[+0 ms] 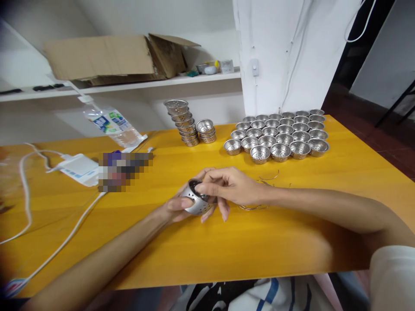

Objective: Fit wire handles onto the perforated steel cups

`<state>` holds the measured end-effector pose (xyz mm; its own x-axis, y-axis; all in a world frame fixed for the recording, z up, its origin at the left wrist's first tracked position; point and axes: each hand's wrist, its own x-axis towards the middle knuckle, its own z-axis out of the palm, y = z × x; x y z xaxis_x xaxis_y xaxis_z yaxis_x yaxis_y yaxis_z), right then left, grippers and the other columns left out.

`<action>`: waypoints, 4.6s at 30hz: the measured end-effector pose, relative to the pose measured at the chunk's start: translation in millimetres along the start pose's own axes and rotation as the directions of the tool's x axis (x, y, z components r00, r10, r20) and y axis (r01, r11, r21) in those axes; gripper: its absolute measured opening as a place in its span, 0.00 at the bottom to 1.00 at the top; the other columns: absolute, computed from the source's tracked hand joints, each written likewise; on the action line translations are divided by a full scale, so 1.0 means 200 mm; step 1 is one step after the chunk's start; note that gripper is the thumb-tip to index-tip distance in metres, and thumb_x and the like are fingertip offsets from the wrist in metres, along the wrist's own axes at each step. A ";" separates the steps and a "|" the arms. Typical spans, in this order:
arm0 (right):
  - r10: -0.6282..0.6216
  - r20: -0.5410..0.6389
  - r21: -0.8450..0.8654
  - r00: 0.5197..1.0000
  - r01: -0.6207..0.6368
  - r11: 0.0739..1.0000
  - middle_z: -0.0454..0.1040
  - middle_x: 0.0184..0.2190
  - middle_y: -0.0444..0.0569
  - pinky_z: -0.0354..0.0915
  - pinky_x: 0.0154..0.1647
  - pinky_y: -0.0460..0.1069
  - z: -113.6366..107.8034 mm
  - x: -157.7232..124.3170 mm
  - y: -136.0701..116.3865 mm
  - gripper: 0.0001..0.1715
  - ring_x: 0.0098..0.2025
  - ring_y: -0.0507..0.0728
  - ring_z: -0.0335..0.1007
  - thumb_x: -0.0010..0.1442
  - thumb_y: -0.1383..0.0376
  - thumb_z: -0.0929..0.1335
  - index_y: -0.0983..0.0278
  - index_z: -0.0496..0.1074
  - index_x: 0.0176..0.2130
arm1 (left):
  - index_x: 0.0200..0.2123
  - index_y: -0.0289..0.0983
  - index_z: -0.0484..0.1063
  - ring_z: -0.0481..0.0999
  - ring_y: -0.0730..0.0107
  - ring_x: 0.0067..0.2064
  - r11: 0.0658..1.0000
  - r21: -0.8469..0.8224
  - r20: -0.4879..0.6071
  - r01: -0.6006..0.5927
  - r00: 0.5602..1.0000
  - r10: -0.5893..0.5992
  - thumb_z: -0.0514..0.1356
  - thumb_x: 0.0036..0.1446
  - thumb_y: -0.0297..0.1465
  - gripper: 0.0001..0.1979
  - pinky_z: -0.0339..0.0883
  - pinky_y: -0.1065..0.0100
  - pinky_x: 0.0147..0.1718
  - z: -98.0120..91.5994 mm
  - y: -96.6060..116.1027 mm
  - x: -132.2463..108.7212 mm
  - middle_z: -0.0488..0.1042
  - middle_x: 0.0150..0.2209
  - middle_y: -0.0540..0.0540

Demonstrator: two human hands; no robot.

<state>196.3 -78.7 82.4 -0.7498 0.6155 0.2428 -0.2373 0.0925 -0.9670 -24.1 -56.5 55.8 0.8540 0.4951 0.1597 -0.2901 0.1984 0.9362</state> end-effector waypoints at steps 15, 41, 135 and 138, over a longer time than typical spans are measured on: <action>-0.141 -0.130 -0.280 0.981 0.100 0.955 0.75 0.30 0.44 0.72 0.29 0.48 -0.12 0.06 -0.05 0.31 0.27 0.50 0.74 0.75 0.38 0.69 0.62 0.73 0.38 | 0.45 0.34 0.81 0.85 0.59 0.41 0.992 0.061 -0.303 -0.109 0.945 0.123 0.77 0.56 0.46 0.23 0.76 0.67 0.39 -0.10 0.00 0.03 0.84 0.39 0.41; -0.437 0.311 -0.950 0.844 0.294 -0.108 0.75 0.35 0.47 0.62 0.32 0.50 -0.08 -0.02 0.04 0.20 0.32 0.53 0.66 0.84 0.60 0.62 0.62 0.79 0.45 | 0.53 0.35 0.80 0.81 0.66 0.32 0.975 0.171 -0.473 -0.144 0.856 0.209 0.77 0.56 0.48 0.29 0.81 0.68 0.25 0.00 -0.01 0.03 0.83 0.46 0.40; -0.092 -0.301 -0.500 0.949 -0.075 0.863 0.80 0.52 0.51 0.73 0.32 0.48 -0.22 0.05 0.04 0.19 0.38 0.53 0.75 0.71 0.52 0.74 0.59 0.80 0.56 | 0.56 0.43 0.70 0.84 0.52 0.58 0.981 0.119 -0.471 -0.154 0.861 0.192 0.78 0.60 0.51 0.32 0.85 0.52 0.55 0.02 -0.06 0.04 0.78 0.62 0.40; -0.205 -0.328 -0.681 0.922 -0.081 0.727 0.85 0.43 0.49 0.74 0.42 0.52 -0.32 0.06 -0.03 0.14 0.40 0.55 0.78 0.72 0.57 0.72 0.61 0.85 0.46 | 0.55 0.44 0.67 0.84 0.64 0.51 0.928 0.328 -0.470 -0.175 0.823 0.320 0.75 0.63 0.53 0.31 0.84 0.58 0.52 0.00 -0.06 0.07 0.75 0.59 0.44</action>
<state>227.2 -22.1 86.7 -0.4405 0.8053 0.3969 0.3088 0.5510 -0.7753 -9.7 -51.6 47.3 0.4069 0.8681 0.2844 -0.2769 -0.1795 0.9440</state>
